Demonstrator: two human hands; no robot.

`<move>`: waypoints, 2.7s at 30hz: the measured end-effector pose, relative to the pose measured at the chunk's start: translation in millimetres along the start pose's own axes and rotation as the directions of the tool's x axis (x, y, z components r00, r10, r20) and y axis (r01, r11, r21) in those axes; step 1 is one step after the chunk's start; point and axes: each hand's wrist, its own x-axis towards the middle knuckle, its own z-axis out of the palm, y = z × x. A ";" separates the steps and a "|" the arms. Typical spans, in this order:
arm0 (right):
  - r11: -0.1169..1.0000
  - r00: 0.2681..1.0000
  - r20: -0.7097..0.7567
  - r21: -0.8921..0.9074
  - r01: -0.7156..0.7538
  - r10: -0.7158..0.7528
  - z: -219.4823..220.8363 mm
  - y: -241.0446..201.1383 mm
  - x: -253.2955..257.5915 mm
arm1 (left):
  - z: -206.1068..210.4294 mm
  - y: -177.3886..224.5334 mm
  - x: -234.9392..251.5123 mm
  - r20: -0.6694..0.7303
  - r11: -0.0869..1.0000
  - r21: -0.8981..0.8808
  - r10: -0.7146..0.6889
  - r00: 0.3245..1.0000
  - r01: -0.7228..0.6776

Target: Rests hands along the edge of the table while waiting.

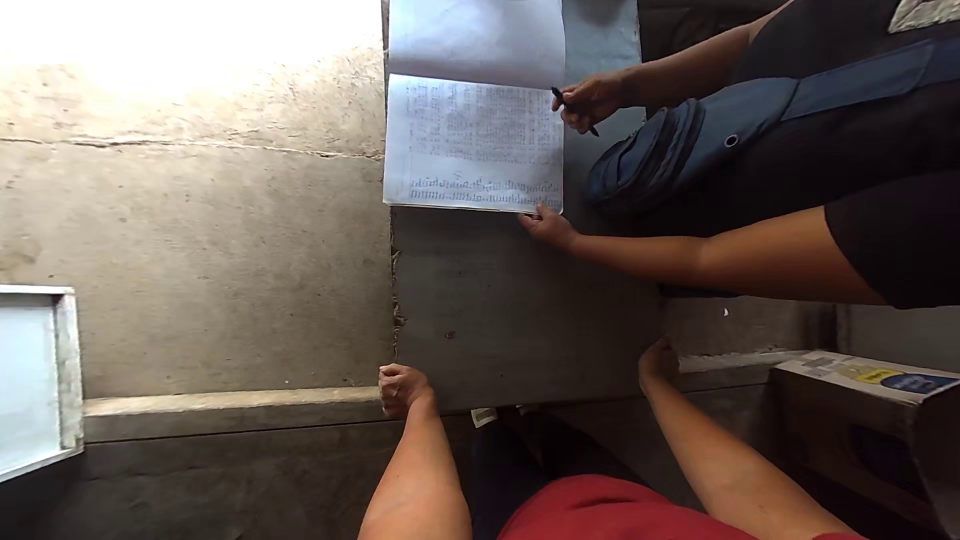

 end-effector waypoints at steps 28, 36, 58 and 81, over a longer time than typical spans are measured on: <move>0.999 1.000 0.011 0.040 0.004 -0.004 0.2 0.0 1.1 | 1.6 -0.5 -0.4 -0.017 1.000 -0.019 -0.001 1.000 0.001; 0.999 1.000 0.008 0.039 0.003 -0.004 -0.6 -0.1 1.1 | 2.6 -1.1 0.6 -0.024 1.000 -0.013 -0.018 1.000 0.018; 1.000 1.000 0.025 0.010 -0.010 0.009 0.0 0.4 1.8 | -2.9 1.4 -3.0 -0.005 1.000 -0.011 0.005 1.000 -0.005; 0.998 0.997 0.066 0.059 0.022 -0.026 -5.0 3.0 -6.9 | -4.9 -2.5 -0.1 0.002 0.999 -0.037 0.035 0.999 -0.035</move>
